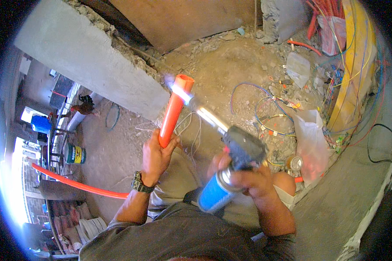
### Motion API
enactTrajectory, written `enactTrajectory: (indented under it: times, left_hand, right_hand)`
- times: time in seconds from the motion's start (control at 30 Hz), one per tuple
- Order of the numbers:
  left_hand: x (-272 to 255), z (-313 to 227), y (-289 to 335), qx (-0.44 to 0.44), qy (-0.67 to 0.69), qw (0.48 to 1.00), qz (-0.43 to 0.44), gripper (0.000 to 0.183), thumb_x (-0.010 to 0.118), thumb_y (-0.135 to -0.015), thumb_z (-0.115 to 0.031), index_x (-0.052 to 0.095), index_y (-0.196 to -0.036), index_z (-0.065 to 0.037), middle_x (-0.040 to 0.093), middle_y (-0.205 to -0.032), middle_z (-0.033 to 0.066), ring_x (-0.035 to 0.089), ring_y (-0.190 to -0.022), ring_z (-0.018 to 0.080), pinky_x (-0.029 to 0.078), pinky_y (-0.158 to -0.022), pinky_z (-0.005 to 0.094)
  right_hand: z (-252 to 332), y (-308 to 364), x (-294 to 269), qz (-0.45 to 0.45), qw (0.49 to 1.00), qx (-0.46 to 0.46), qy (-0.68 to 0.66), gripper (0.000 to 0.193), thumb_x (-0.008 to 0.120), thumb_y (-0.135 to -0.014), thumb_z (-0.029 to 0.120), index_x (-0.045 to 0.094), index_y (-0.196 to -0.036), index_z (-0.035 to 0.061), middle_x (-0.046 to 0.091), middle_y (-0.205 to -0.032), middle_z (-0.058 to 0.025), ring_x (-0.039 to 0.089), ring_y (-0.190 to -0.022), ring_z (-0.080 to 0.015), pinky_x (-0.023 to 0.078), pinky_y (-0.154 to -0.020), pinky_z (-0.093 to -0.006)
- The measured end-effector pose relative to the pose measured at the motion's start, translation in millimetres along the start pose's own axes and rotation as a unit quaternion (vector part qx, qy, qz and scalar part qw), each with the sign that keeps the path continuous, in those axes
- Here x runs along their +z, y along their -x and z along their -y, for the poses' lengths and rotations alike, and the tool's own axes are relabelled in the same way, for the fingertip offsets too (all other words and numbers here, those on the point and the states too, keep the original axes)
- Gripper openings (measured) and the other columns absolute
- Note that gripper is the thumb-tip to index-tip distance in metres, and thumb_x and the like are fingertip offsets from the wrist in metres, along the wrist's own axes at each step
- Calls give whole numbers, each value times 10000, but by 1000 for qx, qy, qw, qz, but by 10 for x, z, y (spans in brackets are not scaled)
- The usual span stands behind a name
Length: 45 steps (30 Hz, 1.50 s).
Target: The person sits on the floor and uses a utility knife to cut the end of an orange plastic pipe. Then, the person assembles a blowtorch with a gas canister, ignites it, and applies the flame to the cut end of the pipe to soften it.
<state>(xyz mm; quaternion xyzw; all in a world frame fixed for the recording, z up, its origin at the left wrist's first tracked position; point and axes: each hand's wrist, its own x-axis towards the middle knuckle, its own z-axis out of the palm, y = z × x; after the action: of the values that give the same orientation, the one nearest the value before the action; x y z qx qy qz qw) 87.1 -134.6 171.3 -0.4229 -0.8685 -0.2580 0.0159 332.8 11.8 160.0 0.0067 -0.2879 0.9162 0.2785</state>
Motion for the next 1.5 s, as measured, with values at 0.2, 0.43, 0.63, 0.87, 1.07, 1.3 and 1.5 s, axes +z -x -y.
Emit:
enactTrajectory:
  times: [0.2,0.43,0.63,0.87,1.07,1.3,1.5]
  left_hand:
    - [-39,-71,-30,-55,36,997,32,407,763,-933,-330,608,-1093,11,688,-891,307,674,-858,514,525,-719,563]
    - [-44,-52,-44,-42,23,999,18,323,766,-948,-281,628,-1023,2,747,-863,192,736,-826,366,559,-739,443]
    - [-13,-2,-39,-41,36,998,27,414,762,-937,-351,605,-1103,-6,691,-870,304,673,-852,522,524,-712,560]
    - [-87,-23,-74,-57,29,998,23,439,764,-935,-358,625,-1135,7,698,-854,297,692,-849,501,536,-716,537]
    - [-148,-68,-75,-52,53,997,9,376,772,-933,-297,644,-1094,19,723,-854,242,722,-824,421,550,-723,466]
    - [-58,75,23,-14,25,999,-28,318,797,-923,-264,650,-1014,3,732,-832,204,737,-765,349,553,-702,418]
    - [-169,-141,-115,-35,-19,997,-66,318,808,-922,-250,612,-982,-7,672,-759,236,699,-680,365,533,-637,439]
  right_hand:
    - [19,-109,2,-136,990,35,15,340,789,-833,204,666,-1093,22,690,-993,-156,704,-953,-326,582,-848,-463]
    - [34,-39,78,-34,999,40,-3,414,801,-811,363,669,-1018,30,645,-981,-149,687,-956,-358,566,-867,-505]
    - [48,-27,24,-47,997,32,50,435,804,-811,383,679,-1029,28,650,-993,-156,680,-967,-372,563,-872,-503]
    - [35,-162,-65,-154,980,54,113,424,804,-812,393,679,-1015,42,657,-984,-160,699,-951,-367,567,-862,-503]
    - [-28,-32,5,12,999,31,-20,390,811,-804,286,675,-1071,37,662,-1010,-148,678,-959,-321,561,-846,-462]
    - [-51,-106,25,-43,998,28,40,400,801,-812,367,672,-1023,53,632,-965,-120,674,-955,-349,569,-857,-509]
    - [50,-138,-137,-81,996,-17,-21,378,784,-849,293,681,-1053,-8,699,-1006,-176,717,-918,-351,598,-791,-467]
